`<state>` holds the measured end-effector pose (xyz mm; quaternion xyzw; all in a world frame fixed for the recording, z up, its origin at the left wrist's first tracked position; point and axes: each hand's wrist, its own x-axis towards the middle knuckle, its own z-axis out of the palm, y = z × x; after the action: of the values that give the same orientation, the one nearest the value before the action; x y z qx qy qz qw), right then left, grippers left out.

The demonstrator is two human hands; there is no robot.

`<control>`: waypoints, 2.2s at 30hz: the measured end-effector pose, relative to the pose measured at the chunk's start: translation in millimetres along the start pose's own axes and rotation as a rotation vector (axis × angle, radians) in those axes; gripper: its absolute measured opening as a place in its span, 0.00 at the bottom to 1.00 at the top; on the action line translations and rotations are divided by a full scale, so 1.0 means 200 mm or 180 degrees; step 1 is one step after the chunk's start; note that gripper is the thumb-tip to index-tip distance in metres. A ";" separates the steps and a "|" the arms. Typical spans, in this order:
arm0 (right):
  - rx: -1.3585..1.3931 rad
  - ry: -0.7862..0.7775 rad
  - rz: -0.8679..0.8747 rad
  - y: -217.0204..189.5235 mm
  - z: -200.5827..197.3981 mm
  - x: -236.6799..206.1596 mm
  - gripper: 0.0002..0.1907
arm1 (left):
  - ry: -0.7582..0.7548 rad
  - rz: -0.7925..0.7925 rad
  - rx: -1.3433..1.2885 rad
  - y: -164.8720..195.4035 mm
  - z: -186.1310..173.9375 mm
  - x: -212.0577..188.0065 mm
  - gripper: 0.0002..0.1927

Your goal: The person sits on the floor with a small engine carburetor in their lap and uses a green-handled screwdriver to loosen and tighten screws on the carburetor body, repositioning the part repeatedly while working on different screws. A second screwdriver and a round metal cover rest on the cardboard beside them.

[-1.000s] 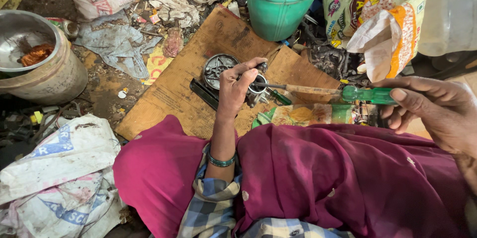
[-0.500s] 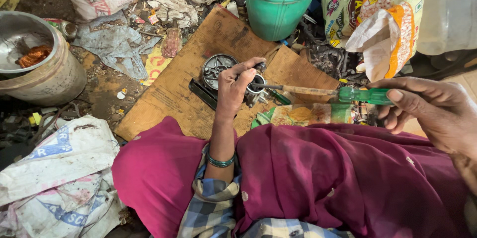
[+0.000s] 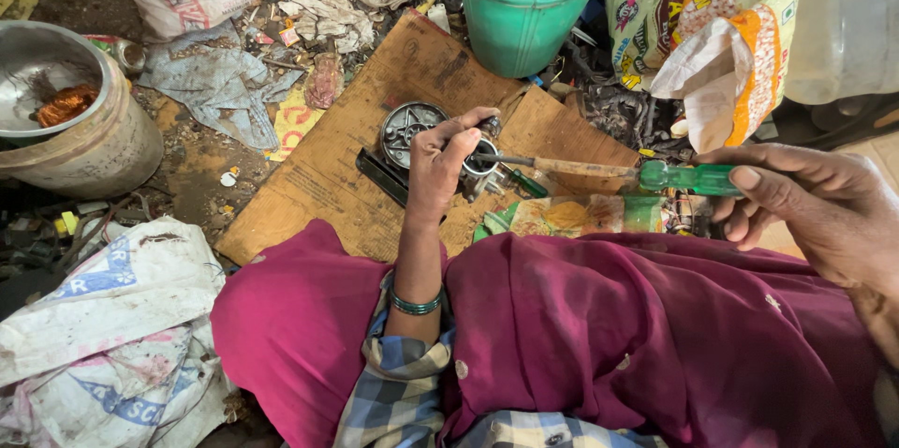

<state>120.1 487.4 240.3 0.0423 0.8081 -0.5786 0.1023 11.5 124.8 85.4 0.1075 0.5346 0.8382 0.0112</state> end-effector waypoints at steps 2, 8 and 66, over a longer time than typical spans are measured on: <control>0.0027 -0.0042 0.0010 0.01 0.00 0.01 0.21 | 0.0002 -0.0085 -0.0028 0.00 0.00 0.00 0.16; 0.0201 -0.0129 0.0022 0.03 -0.01 0.01 0.21 | -0.0017 -0.0198 -0.0075 0.02 0.00 0.00 0.17; -0.0460 -0.0333 -0.0223 -0.08 0.07 -0.01 0.21 | -0.0026 -0.0235 -0.0181 0.00 -0.03 0.01 0.16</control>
<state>120.6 468.3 251.4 -0.0239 0.8423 -0.5234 0.1269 9.3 119.3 83.8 0.0908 0.5140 0.8516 0.0473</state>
